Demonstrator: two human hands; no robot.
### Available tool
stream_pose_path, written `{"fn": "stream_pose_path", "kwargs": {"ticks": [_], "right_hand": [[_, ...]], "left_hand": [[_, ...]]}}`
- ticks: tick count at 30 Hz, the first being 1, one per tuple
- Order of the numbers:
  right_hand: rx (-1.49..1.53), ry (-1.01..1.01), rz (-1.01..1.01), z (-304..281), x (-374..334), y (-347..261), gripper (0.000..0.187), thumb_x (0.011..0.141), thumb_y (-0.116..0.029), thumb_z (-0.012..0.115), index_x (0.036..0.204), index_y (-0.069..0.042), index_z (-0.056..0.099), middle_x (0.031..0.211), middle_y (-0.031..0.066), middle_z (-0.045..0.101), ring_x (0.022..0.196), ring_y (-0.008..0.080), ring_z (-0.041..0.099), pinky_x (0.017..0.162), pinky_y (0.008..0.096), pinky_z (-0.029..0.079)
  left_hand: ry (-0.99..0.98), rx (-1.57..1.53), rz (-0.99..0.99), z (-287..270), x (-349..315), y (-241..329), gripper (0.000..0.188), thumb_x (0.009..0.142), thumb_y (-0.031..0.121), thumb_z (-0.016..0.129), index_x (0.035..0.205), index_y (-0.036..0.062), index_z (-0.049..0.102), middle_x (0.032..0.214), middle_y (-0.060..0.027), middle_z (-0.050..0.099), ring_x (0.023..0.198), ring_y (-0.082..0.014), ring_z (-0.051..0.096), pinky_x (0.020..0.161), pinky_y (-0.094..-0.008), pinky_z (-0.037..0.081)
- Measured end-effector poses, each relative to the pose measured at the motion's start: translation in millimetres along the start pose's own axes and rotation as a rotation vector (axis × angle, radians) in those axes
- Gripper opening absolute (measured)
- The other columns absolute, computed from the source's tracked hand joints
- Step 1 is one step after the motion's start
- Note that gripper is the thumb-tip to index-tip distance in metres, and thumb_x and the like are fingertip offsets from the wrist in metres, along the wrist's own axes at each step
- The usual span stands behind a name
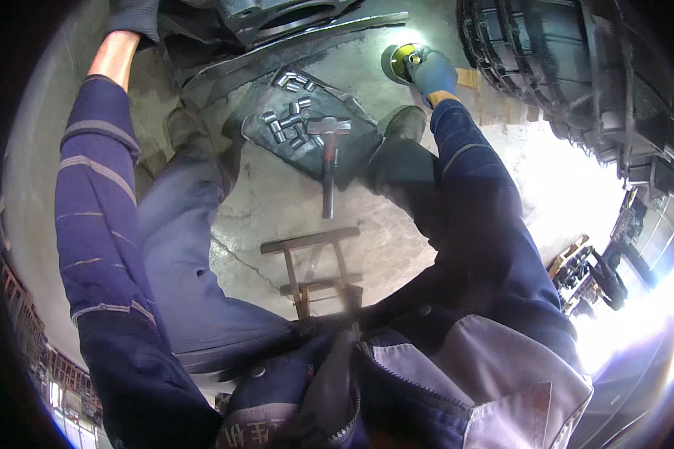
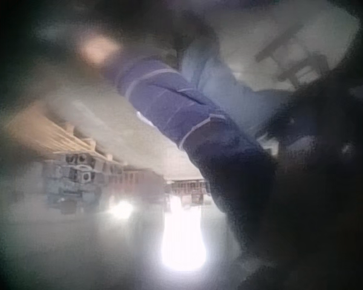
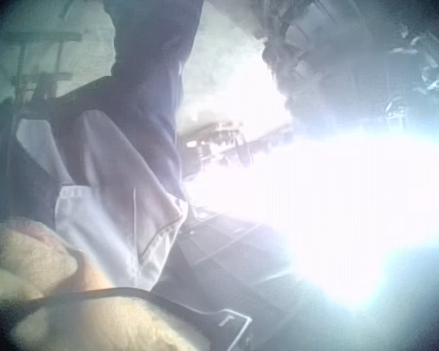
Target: The person sits on the floor and uses a hammer and small metal pieces to assemble a large metal housing. They repeatedly insert and tap components into place, then move the finished part to a stack of similar housings.
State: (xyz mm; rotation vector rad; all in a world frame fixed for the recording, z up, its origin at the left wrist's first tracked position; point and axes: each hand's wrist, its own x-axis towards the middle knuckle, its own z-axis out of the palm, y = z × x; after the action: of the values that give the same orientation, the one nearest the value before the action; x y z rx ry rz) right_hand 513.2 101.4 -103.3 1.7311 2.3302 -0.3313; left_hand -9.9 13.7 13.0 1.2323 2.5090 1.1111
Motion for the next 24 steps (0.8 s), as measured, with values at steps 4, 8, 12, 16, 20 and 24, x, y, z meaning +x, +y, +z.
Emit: {"fn": "stream_pose_path", "kwargs": {"ticks": [4, 8, 12, 16, 20, 24], "right_hand": [[0.032, -0.056, 0.034, 23, 12, 3, 0.037, 0.097, -0.037, 0.061, 0.121, -0.012, 0.074, 0.118, 0.0171, 0.074, 0.109, 0.0353, 0.071, 0.095, 0.0451, 0.055], [-0.054, -0.103, 0.010, 30, 17, 4, 0.039, 0.098, -0.042, 0.060, 0.126, -0.017, 0.071, 0.125, 0.0113, 0.072, 0.113, 0.0327, 0.069, 0.097, 0.0437, 0.054], [-0.123, -0.116, -0.048, 36, 19, 6, 0.039, 0.099, -0.040, 0.058, 0.129, -0.018, 0.069, 0.129, 0.0091, 0.071, 0.115, 0.0305, 0.069, 0.096, 0.0413, 0.054], [-0.100, -0.123, -0.065, 47, 24, 10, 0.038, 0.100, -0.039, 0.057, 0.129, -0.018, 0.069, 0.128, 0.0090, 0.071, 0.114, 0.0296, 0.069, 0.096, 0.0399, 0.054], [-0.117, -0.125, -0.042, 55, 30, 12, 0.040, 0.099, -0.041, 0.058, 0.129, -0.018, 0.069, 0.127, 0.0094, 0.072, 0.114, 0.0292, 0.069, 0.096, 0.0407, 0.054], [-0.089, -0.115, 0.014, 50, 28, 10, 0.039, 0.097, -0.041, 0.061, 0.126, -0.017, 0.071, 0.124, 0.0109, 0.073, 0.111, 0.0303, 0.070, 0.093, 0.0424, 0.055]], "left_hand": [[-0.011, 0.005, 0.002, 2, 6, -5, 0.045, 0.099, 0.044, 0.060, 0.096, 0.0015, 0.073, 0.089, -0.0199, 0.073, 0.085, -0.0332, 0.070, 0.077, -0.0466, 0.052], [-0.018, 0.007, 0.000, 0, 13, -9, 0.046, 0.099, 0.045, 0.059, 0.096, 0.0014, 0.073, 0.090, -0.0203, 0.073, 0.086, -0.0336, 0.070, 0.077, -0.0468, 0.052], [-0.010, 0.015, 0.005, -8, 17, -11, 0.047, 0.100, 0.045, 0.059, 0.097, 0.0012, 0.073, 0.090, -0.0207, 0.073, 0.086, -0.0340, 0.070, 0.077, -0.0470, 0.052], [-0.011, 0.013, 0.006, -12, 18, -14, 0.047, 0.100, 0.046, 0.058, 0.097, 0.0011, 0.073, 0.090, -0.0211, 0.073, 0.086, -0.0344, 0.070, 0.077, -0.0472, 0.052], [-0.011, 0.005, 0.005, -11, 18, -16, 0.048, 0.100, 0.046, 0.057, 0.097, 0.0010, 0.074, 0.091, -0.0215, 0.073, 0.087, -0.0348, 0.070, 0.077, -0.0474, 0.052], [-0.015, -0.004, 0.011, -12, 19, -13, 0.049, 0.100, 0.047, 0.057, 0.097, 0.0009, 0.074, 0.091, -0.0220, 0.073, 0.087, -0.0352, 0.070, 0.077, -0.0475, 0.052]]}}
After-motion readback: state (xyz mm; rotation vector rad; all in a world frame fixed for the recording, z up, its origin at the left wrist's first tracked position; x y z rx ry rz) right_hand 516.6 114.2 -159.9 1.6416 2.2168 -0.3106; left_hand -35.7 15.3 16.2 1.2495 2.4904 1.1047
